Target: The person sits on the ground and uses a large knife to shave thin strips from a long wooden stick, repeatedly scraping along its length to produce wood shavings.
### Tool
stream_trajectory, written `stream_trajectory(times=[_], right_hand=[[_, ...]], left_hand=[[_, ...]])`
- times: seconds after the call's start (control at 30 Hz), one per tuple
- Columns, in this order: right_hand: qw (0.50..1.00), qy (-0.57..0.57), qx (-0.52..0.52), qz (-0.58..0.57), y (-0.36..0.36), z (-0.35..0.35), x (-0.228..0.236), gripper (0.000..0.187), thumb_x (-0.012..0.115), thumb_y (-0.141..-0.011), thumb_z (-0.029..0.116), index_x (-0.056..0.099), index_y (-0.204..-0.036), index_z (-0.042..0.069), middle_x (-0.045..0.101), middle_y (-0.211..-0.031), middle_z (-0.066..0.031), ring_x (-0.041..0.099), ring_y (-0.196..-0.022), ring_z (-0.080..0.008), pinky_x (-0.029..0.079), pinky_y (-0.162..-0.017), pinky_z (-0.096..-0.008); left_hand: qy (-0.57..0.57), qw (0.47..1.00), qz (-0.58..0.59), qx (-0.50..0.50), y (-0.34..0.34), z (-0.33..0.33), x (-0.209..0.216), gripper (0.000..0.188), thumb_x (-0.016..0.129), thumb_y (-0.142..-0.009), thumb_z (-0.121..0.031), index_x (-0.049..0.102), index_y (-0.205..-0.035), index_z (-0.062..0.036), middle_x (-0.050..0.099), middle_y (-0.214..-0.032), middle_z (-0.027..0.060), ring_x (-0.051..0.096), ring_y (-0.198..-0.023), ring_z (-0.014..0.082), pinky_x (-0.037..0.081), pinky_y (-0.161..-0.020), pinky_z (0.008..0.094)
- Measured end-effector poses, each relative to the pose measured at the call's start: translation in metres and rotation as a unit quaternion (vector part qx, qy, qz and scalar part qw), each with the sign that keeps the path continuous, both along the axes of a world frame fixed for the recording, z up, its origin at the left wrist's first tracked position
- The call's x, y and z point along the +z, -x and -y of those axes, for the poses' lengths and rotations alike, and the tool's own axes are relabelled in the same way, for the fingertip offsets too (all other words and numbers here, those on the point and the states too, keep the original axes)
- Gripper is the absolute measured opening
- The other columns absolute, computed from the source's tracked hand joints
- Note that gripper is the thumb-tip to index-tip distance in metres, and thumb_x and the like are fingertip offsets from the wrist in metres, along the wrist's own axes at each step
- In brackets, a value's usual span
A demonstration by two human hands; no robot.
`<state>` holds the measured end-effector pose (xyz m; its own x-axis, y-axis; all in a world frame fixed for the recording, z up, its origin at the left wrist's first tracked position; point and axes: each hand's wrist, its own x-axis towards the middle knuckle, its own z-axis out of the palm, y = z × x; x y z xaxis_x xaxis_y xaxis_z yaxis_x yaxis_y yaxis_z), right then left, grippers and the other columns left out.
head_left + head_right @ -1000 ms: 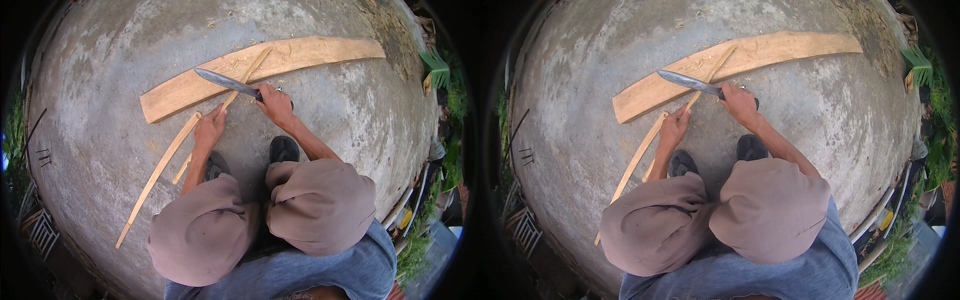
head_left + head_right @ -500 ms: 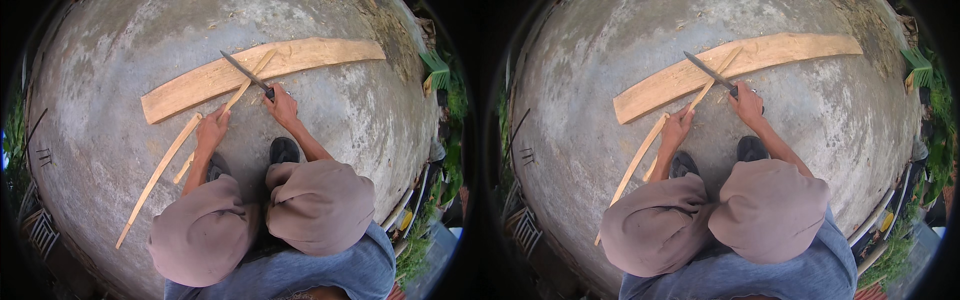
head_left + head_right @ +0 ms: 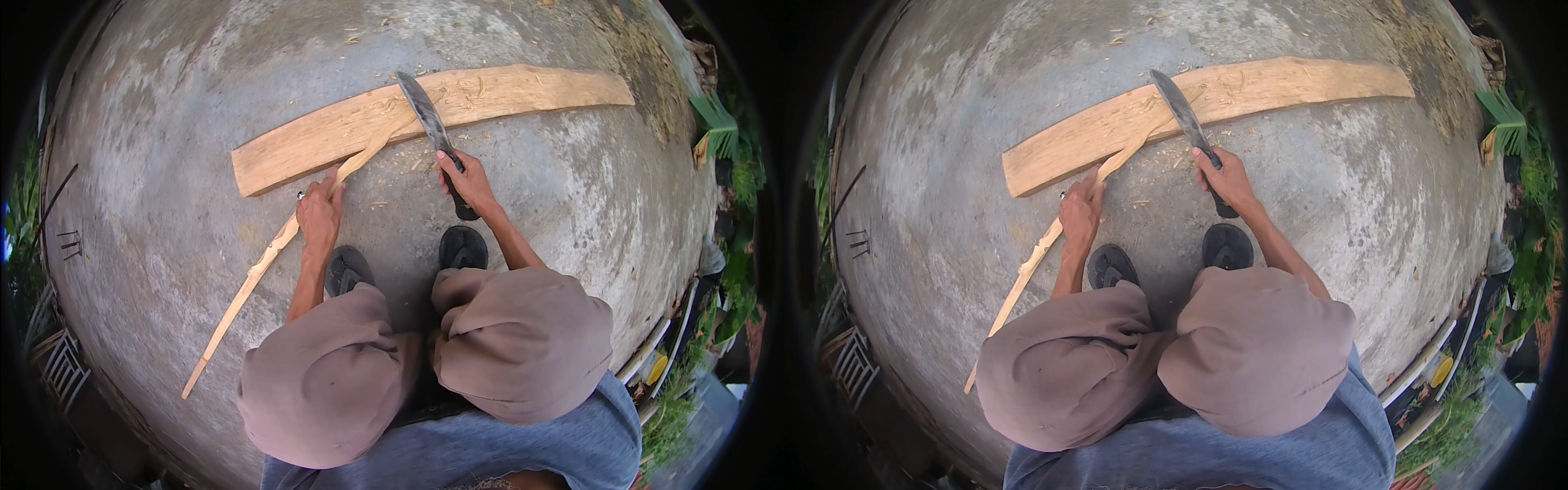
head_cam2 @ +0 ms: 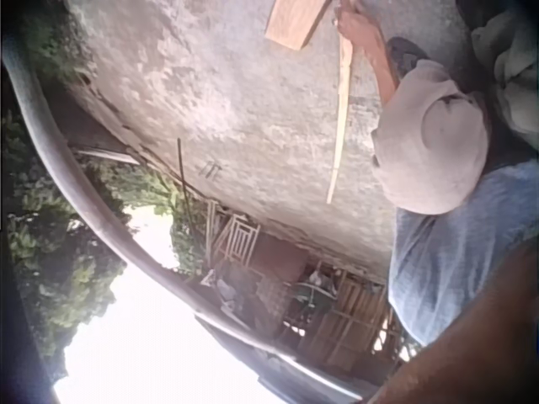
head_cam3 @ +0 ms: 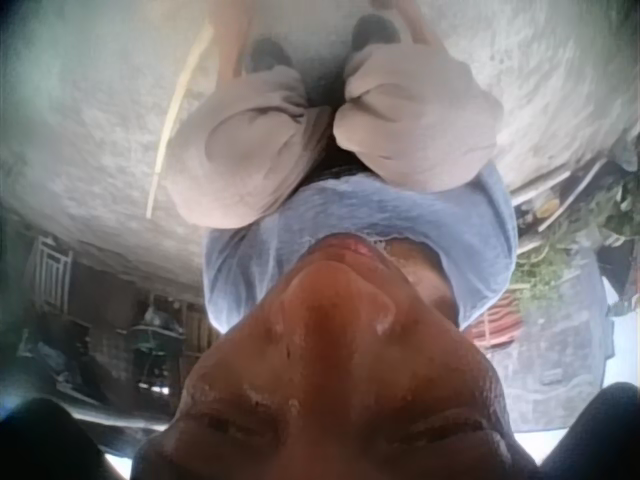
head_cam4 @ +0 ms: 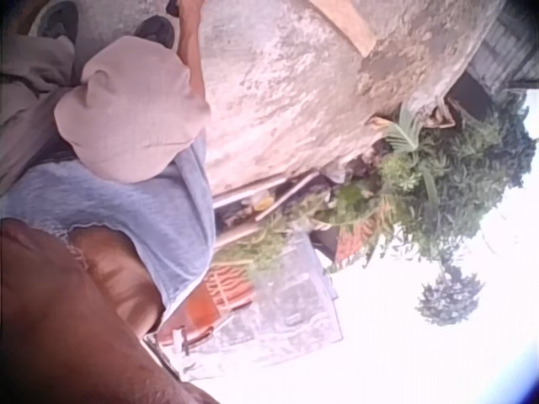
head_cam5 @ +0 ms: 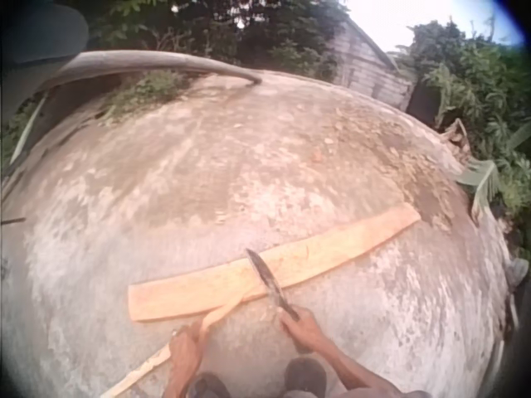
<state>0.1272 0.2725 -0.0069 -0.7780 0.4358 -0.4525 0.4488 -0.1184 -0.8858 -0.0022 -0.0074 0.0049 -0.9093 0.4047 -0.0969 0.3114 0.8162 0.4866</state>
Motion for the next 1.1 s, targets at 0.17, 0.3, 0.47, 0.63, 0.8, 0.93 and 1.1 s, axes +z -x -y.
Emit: stream_trajectory(times=[0.17, 0.3, 0.47, 0.63, 0.8, 0.93, 1.1], right_hand=[[0.997, 0.057, 0.015, 0.056, 0.001, 0.013, -0.009, 0.052, 0.063, -0.103, 0.05, 0.066, -0.089, 0.0, 0.063, -0.066, -0.0061, 0.06, -0.054, -0.0135, 0.049, -0.053, -0.0303], [0.999, 0.017, -0.031, 0.034, 0.003, 0.02, -0.015, 0.053, 0.063, -0.103, 0.053, 0.066, -0.09, 0.001, 0.062, -0.066, -0.0052, 0.059, -0.052, -0.0129, 0.048, -0.049, -0.0297], [0.998, -0.048, 0.016, 0.048, 0.006, 0.021, -0.015, 0.053, 0.063, -0.103, 0.051, 0.066, -0.087, 0.001, 0.061, -0.064, -0.0055, 0.059, -0.052, -0.0131, 0.048, -0.049, -0.0302], [0.999, -0.012, -0.02, 0.034, 0.011, 0.026, -0.017, 0.055, 0.062, -0.104, 0.049, 0.065, -0.082, -0.001, 0.061, -0.061, -0.0057, 0.059, -0.052, -0.013, 0.048, -0.051, -0.0312], [0.999, -0.013, 0.018, 0.032, 0.015, 0.028, -0.009, 0.055, 0.061, -0.104, 0.049, 0.065, -0.081, -0.001, 0.061, -0.061, -0.0057, 0.059, -0.052, -0.0134, 0.048, -0.051, -0.0323], [1.0, -0.017, -0.012, 0.019, 0.019, 0.027, -0.016, 0.053, 0.061, -0.104, 0.049, 0.066, -0.082, 0.0, 0.061, -0.061, -0.0058, 0.059, -0.052, -0.0144, 0.049, -0.051, -0.0324], [0.999, 0.042, -0.02, 0.013, 0.021, 0.021, -0.004, 0.053, 0.062, -0.104, 0.05, 0.066, -0.085, 0.0, 0.061, -0.064, -0.0061, 0.059, -0.051, -0.015, 0.049, -0.049, -0.0312]], left_hand=[[-0.012, 1.0, 0.023, -0.017, 0.005, 0.0, 0.006, 0.039, 0.067, -0.101, -0.032, 0.07, -0.137, -0.0171, 0.073, -0.115, 0.0277, 0.07, -0.106, 0.0447, 0.055, -0.091, 0.0487], [-0.066, 0.997, 0.037, -0.03, 0.01, 0.005, 0.001, 0.036, 0.064, -0.103, -0.035, 0.072, -0.134, -0.0174, 0.074, -0.101, 0.027, 0.071, -0.095, 0.0436, 0.055, -0.086, 0.0508], [-0.059, 0.995, 0.073, -0.025, 0.011, 0.003, 0.01, 0.037, 0.063, -0.104, -0.034, 0.071, -0.134, -0.0163, 0.074, -0.11, 0.0253, 0.071, -0.103, 0.0443, 0.055, -0.091, 0.0497], [-0.082, 0.992, 0.095, -0.027, 0.014, 0.005, 0.008, 0.037, 0.062, -0.104, -0.034, 0.07, -0.136, -0.0163, 0.073, -0.115, 0.0244, 0.07, -0.108, 0.0436, 0.055, -0.093, 0.0488], [-0.078, 0.988, 0.136, -0.014, 0.014, 0.006, 0.013, 0.038, 0.061, -0.105, -0.034, 0.069, -0.138, -0.0157, 0.071, -0.12, 0.0265, 0.066, -0.117, 0.0447, 0.053, -0.098, 0.0465], [-0.088, 0.989, 0.114, -0.035, 0.017, 0.006, 0.009, 0.039, 0.06, -0.105, -0.035, 0.069, -0.137, -0.0149, 0.072, -0.117, 0.0254, 0.068, -0.112, 0.0452, 0.054, -0.095, 0.0495], [-0.08, 0.987, 0.124, -0.058, 0.023, 0.011, 0.003, 0.037, 0.055, -0.108, -0.037, 0.071, -0.129, -0.011, 0.072, -0.109, 0.0277, 0.067, -0.105, 0.0493, 0.053, -0.089, 0.0537]])
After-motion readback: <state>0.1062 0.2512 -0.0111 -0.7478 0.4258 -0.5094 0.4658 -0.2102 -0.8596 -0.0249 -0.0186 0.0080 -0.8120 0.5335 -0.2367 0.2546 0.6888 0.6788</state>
